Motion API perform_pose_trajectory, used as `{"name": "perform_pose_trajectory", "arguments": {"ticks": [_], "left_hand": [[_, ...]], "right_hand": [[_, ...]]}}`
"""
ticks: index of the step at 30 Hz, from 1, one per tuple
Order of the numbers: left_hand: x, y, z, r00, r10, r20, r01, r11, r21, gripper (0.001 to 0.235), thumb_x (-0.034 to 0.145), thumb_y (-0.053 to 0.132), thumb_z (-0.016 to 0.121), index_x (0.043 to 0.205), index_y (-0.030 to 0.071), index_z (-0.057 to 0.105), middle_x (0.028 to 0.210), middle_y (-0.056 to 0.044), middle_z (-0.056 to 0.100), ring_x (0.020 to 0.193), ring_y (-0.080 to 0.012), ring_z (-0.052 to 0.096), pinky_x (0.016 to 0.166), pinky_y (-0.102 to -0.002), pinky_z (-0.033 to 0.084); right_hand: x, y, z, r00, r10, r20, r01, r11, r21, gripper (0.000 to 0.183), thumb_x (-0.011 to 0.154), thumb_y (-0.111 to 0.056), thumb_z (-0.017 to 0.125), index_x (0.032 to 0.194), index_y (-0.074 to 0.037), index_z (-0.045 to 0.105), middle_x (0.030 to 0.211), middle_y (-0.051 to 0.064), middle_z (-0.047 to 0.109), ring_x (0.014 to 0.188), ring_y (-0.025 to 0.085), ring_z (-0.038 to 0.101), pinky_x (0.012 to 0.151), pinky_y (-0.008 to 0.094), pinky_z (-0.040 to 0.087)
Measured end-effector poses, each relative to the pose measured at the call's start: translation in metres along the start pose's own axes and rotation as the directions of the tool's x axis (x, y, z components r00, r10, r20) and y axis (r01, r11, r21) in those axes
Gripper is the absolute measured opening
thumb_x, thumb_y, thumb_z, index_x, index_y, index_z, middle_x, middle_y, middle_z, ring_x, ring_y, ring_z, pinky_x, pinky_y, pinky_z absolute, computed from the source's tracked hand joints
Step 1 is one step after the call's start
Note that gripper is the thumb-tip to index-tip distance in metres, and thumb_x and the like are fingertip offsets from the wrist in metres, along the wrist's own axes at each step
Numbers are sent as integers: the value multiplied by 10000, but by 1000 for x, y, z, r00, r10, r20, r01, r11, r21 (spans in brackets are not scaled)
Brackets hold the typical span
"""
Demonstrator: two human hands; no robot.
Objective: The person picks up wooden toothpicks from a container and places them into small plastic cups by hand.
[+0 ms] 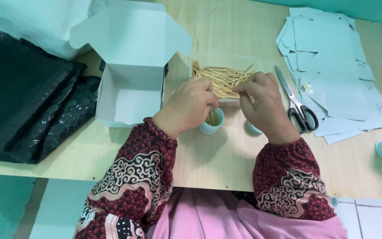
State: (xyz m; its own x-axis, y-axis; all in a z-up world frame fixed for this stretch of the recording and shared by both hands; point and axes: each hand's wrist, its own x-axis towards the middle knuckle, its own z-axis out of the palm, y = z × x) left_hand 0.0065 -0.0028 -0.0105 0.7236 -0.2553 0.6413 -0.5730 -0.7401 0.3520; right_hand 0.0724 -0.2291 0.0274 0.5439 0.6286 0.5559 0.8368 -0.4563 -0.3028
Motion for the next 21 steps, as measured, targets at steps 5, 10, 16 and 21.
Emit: {"name": "perform_pose_trajectory", "arguments": {"ticks": [5,10,16,21], "left_hand": [[27,-13,13,990,-3,-141,22,991,134,134,814,127,671,762,241,717,788,36,465,771,-213,583,695,-350,501],[63,-32,37,981,-181,-63,192,936,296,122,809,139,660,823,201,764,814,-15,521,800,-263,592,683,-402,497],[65,-36,49,954,-277,114,213,896,389,100,786,54,680,779,126,750,805,-52,541,814,-282,595,685,-403,472],[61,-32,43,941,-305,149,221,884,413,112,815,19,678,801,85,767,833,-85,557,877,-296,595,734,-425,478]], "right_hand": [[18,13,0,999,17,49,-18,1000,17,180,909,20,688,1010,-111,762,871,32,551,853,224,537,782,361,465],[42,39,25,986,92,141,-83,994,-68,127,902,-60,729,1006,-112,780,873,58,599,903,262,561,797,381,482],[53,41,36,924,257,283,-176,943,-283,171,917,-173,710,1045,-119,810,868,38,642,900,211,576,769,322,501],[58,21,26,845,356,398,-214,909,-358,259,965,-267,637,1100,-133,813,821,31,571,881,199,510,778,336,423]]}}
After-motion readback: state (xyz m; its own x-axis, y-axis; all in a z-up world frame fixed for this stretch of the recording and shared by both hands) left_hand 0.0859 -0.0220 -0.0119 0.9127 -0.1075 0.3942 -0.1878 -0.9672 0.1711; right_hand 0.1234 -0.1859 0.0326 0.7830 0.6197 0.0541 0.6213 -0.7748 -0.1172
